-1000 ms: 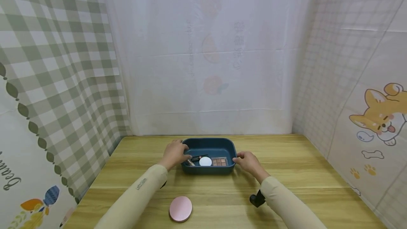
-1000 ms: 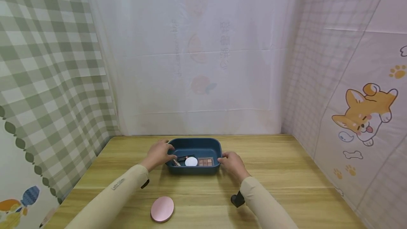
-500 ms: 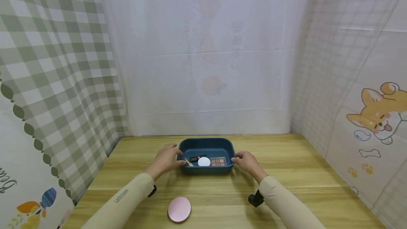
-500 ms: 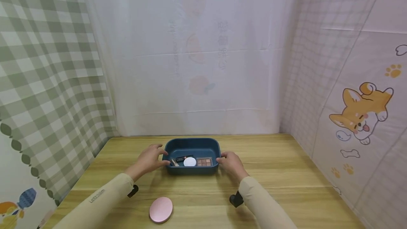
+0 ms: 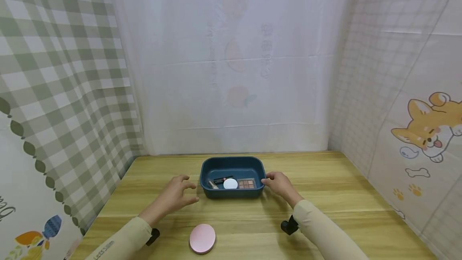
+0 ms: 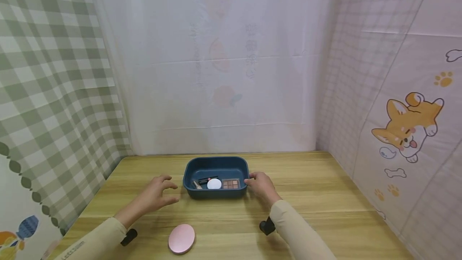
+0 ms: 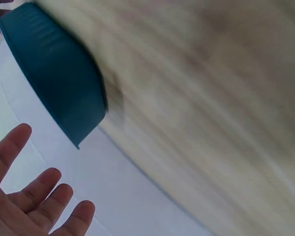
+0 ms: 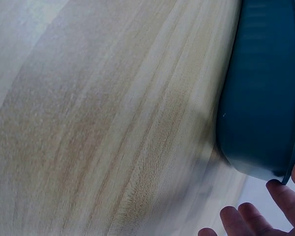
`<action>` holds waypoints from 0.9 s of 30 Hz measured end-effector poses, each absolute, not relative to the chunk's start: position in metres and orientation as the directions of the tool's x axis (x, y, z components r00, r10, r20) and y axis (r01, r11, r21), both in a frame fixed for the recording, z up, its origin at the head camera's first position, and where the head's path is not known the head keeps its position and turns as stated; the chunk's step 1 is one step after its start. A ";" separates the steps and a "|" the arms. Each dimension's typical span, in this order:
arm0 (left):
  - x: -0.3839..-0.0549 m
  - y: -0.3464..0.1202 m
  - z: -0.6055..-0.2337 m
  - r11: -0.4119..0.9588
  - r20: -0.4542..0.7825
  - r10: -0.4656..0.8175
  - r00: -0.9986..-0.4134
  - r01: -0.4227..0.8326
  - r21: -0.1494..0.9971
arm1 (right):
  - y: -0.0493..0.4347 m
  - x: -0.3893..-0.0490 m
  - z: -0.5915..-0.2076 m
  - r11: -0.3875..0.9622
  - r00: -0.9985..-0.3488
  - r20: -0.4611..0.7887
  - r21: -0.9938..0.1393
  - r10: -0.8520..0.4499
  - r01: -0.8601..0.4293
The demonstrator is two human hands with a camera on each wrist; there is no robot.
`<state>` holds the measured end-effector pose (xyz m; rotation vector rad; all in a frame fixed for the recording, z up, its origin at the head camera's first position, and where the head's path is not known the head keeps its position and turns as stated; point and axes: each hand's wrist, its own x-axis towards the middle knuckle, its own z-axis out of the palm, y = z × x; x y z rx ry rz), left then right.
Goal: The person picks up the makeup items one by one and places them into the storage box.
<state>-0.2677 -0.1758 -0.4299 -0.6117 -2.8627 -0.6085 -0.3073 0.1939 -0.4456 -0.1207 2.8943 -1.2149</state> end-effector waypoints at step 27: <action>-0.218 -0.171 -0.466 0.671 0.036 0.726 -0.687 0.718 0.183 | 0.193 -0.306 -0.444 0.703 -0.998 0.015 -0.709 -0.056 -0.050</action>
